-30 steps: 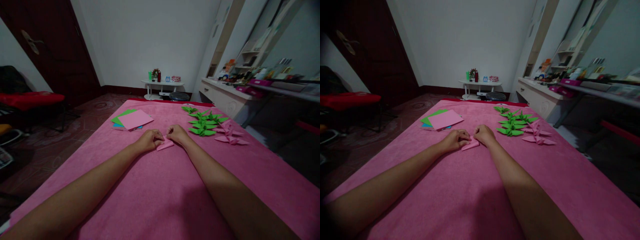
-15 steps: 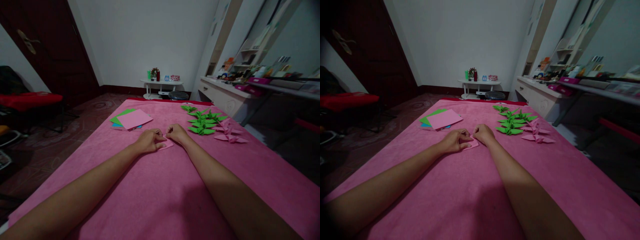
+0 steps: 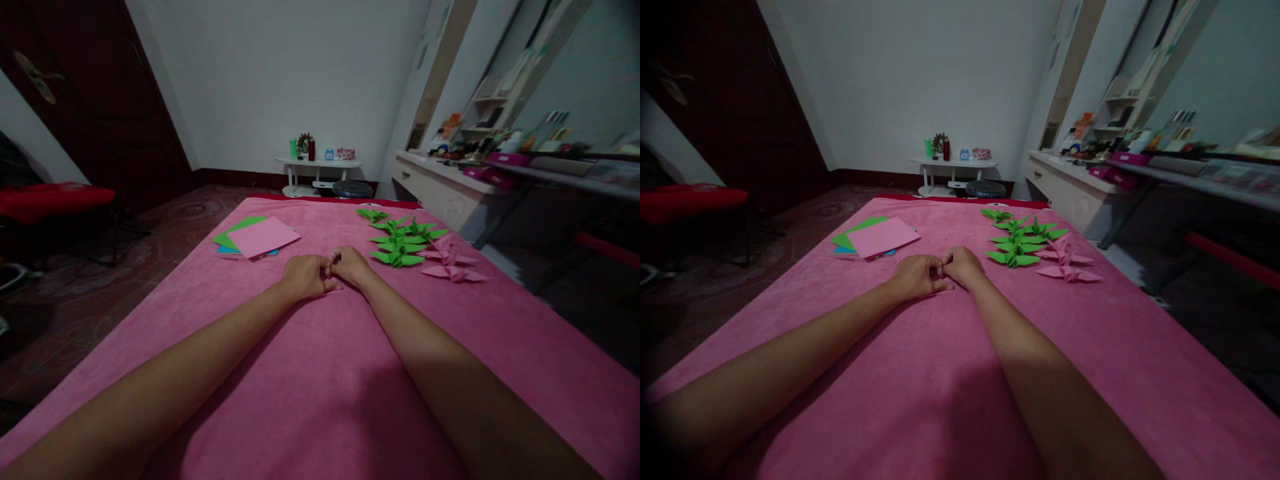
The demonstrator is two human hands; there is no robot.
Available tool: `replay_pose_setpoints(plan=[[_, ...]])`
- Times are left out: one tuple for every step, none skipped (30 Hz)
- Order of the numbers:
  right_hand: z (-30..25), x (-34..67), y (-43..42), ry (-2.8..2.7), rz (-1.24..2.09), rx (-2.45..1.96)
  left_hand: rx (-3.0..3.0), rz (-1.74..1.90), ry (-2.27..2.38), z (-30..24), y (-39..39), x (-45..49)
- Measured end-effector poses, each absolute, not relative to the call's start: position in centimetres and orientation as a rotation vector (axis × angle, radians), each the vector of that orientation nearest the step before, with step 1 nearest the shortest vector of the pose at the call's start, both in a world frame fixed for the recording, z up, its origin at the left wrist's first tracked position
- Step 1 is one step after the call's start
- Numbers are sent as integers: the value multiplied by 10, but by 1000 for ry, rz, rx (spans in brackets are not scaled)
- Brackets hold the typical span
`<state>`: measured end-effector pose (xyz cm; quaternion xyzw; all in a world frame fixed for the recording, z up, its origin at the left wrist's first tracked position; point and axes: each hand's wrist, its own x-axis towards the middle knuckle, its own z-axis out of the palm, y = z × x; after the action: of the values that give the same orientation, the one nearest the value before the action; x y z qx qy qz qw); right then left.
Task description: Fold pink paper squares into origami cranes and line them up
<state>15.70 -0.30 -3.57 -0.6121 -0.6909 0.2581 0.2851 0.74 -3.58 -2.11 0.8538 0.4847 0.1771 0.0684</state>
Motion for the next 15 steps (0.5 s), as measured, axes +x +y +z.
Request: replay_pose_setpoints(plan=[[-37, 157, -2, -1838, 693, -1630, 2571, 528, 1477, -21, -36, 9], [-38, 158, -2, -1831, 696, -1620, 2577, 532, 1476, -21, -37, 10], [-39, 158, -1, -1827, 700, -1609, 2591, 542, 1456, -21, -37, 10], [-39, 159, 0, -1825, 702, -1598, 2610, 552, 1422, -22, -37, 9], [-40, 160, 0, -1826, 706, -1585, 2632, 559, 1380, -24, -36, 8], [-41, 160, 1, -1830, 712, -1571, 2653, 560, 1338, -25, -35, 5], [-42, 161, 1, -1835, 717, -1557, 2671, 556, 1295, -27, -34, 3], [-43, 161, 1, -1840, 722, -1542, 2685, 552, 1255, -28, -33, 1], [-43, 161, 1, -1844, 725, -1529, 2695, 552, 1215, -30, -32, -2], [-44, 162, 1, -1847, 727, -1517, 2704, 552, 1171, -31, -31, -5], [-44, 162, 1, -1849, 728, -1507, 2712, 556, 1127, -32, -31, -8], [-44, 162, 0, -1849, 725, -1501, 2720, 559, 1083, -33, -30, -11], [-44, 162, 0, -1849, 724, -1496, 2727, 562, 1045, -33, -30, -14], [-44, 161, 0, -1849, 723, -1494, 2732, 561, 1014, -34, -30, -17], [-44, 161, 0, -1849, 722, -1494, 2735, 560, 987, -34, -31, -20]])
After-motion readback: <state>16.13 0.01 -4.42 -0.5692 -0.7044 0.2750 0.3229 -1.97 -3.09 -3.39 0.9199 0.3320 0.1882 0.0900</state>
